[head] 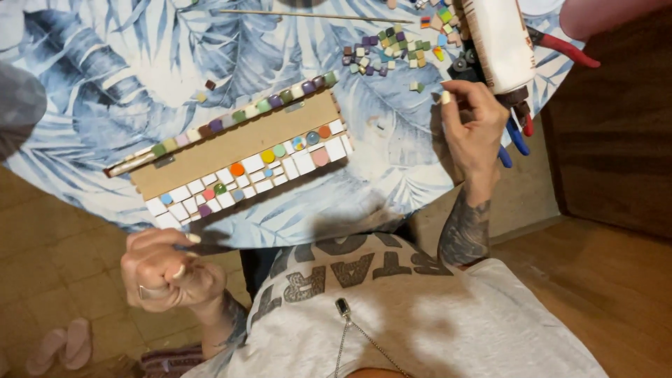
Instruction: Decorating a box by manually applying small mosaic tiles to its surface.
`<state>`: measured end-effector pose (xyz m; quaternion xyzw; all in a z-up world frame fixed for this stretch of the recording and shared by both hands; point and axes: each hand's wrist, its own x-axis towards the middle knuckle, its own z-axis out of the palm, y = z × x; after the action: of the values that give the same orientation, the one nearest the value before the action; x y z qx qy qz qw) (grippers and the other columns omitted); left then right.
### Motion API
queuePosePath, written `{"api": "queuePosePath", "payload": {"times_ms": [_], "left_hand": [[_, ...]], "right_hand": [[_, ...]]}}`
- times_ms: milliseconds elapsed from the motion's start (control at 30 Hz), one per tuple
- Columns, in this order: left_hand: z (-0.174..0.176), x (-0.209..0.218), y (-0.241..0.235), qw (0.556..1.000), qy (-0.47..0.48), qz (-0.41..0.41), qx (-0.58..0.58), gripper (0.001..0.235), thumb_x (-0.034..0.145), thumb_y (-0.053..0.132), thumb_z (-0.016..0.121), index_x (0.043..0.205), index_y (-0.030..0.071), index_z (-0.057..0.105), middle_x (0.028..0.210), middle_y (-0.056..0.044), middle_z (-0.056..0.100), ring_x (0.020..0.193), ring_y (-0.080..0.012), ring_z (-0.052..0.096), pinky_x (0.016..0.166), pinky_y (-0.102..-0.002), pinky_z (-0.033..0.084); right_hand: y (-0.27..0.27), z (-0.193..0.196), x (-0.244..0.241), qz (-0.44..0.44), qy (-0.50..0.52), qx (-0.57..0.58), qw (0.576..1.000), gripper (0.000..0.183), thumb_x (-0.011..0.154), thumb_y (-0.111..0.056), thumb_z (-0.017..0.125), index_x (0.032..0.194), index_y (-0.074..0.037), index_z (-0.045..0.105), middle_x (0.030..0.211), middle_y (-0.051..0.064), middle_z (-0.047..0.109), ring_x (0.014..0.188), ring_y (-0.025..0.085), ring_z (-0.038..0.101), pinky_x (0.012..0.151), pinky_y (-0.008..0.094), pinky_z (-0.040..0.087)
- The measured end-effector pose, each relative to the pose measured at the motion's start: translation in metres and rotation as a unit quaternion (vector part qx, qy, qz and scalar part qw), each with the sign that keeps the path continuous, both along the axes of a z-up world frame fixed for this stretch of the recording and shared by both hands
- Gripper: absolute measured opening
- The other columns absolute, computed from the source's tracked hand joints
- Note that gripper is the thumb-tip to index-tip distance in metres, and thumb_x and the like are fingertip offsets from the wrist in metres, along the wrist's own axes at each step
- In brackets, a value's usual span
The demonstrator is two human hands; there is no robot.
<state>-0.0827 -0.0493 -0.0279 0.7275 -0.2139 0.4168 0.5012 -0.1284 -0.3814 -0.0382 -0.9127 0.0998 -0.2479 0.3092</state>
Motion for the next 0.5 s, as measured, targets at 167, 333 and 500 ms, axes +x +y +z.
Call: {"api": "queuePosePath", "payload": {"times_ms": [167, 333, 500], "left_hand": [[-0.018, 0.008, 0.017, 0.998, -0.035, -0.056, -0.007, 0.038, 0.088, 0.024, 0.048, 0.057, 0.007, 0.035, 0.045, -0.003, 0.033, 0.038, -0.0182, 0.043, 0.042, -0.030, 0.034], [-0.018, 0.011, 0.021, 0.995, -0.057, -0.051, 0.058, 0.010, 0.085, 0.012, 0.057, 0.083, 0.003, 0.055, 0.067, -0.012, 0.058, 0.060, -0.0222, 0.058, 0.055, -0.031, 0.052], [-0.009, 0.000, 0.014, 0.996, -0.053, -0.043, 0.048, 0.024, 0.072, 0.018, 0.068, 0.063, 0.008, 0.048, 0.052, -0.005, 0.043, 0.048, -0.0244, 0.044, 0.043, -0.034, 0.038]], "right_hand": [[-0.002, -0.014, 0.004, -0.008, -0.006, -0.011, 1.000, 0.011, 0.087, -0.003, 0.052, 0.092, 0.003, 0.060, 0.084, 0.013, 0.059, 0.071, 0.021, 0.055, 0.058, 0.030, 0.042], [-0.006, -0.017, 0.015, 0.015, -0.015, -0.040, 0.999, 0.012, 0.083, 0.004, 0.051, 0.091, 0.006, 0.060, 0.085, 0.016, 0.059, 0.074, 0.024, 0.056, 0.060, 0.031, 0.043], [-0.016, -0.030, 0.031, -0.003, 0.066, -0.149, 0.987, 0.012, 0.083, -0.003, 0.056, 0.093, 0.003, 0.058, 0.082, 0.018, 0.048, 0.070, 0.032, 0.051, 0.055, 0.041, 0.042]]}}
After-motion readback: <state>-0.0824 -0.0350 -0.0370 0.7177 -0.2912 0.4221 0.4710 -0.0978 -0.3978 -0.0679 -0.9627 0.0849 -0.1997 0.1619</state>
